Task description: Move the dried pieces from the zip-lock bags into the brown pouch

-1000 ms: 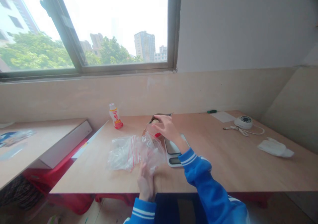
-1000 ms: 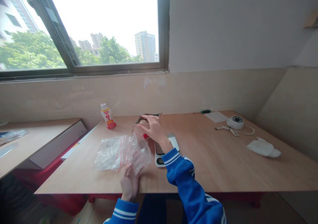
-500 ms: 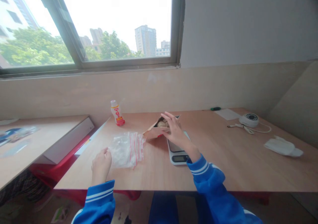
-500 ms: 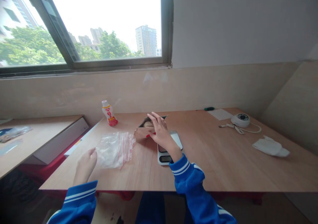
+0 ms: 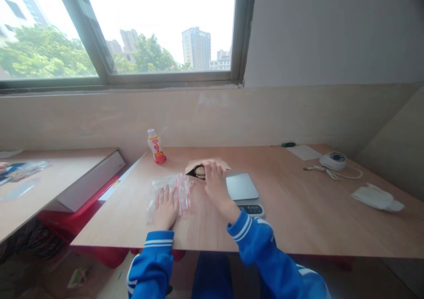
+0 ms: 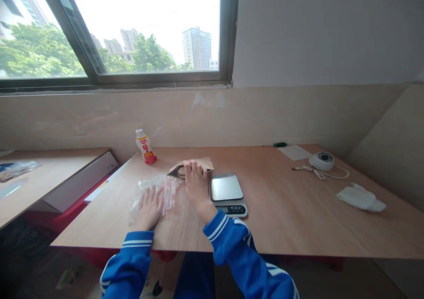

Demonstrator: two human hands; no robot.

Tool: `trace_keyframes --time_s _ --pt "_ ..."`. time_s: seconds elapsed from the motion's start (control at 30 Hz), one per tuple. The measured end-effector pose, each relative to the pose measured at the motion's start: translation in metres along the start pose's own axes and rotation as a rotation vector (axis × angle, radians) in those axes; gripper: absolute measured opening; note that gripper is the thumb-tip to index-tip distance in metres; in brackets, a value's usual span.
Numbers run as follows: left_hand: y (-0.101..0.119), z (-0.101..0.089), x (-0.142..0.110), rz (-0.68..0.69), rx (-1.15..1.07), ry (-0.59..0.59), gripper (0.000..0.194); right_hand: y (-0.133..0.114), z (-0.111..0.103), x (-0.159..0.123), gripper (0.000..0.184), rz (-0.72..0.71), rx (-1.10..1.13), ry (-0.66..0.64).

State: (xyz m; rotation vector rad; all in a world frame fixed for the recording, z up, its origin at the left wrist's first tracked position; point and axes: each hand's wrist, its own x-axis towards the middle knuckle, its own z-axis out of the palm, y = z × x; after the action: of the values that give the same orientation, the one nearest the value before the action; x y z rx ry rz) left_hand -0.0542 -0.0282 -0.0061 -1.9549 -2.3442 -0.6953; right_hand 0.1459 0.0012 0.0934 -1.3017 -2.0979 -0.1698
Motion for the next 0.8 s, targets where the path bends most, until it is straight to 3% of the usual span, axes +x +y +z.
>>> trace_keyframes --time_s 0.1,0.27,0.4,0.6,0.73,0.8 --pt "-0.007 0.013 -0.005 0.01 0.014 0.006 0.05 -0.012 0.021 -0.009 0.043 0.102 -0.055 -0.093" --pt "-0.007 0.006 -0.006 0.013 0.053 -0.011 0.05 -0.022 0.054 -0.028 0.043 0.24 -0.091 -0.231" --pt "-0.005 0.004 -0.007 0.016 0.067 -0.009 0.05 -0.024 0.053 -0.036 0.048 0.263 -0.003 -0.221" --pt "0.001 0.004 -0.012 -0.06 0.067 0.103 0.049 -0.008 0.01 -0.082 0.024 0.44 0.371 0.073" --pt "-0.005 0.006 -0.009 -0.056 0.074 0.081 0.048 0.038 -0.012 -0.123 0.02 0.57 0.569 0.363" --pt "-0.01 0.008 -0.006 -0.005 0.036 0.055 0.048 0.069 -0.018 -0.136 0.019 0.696 0.575 0.421"
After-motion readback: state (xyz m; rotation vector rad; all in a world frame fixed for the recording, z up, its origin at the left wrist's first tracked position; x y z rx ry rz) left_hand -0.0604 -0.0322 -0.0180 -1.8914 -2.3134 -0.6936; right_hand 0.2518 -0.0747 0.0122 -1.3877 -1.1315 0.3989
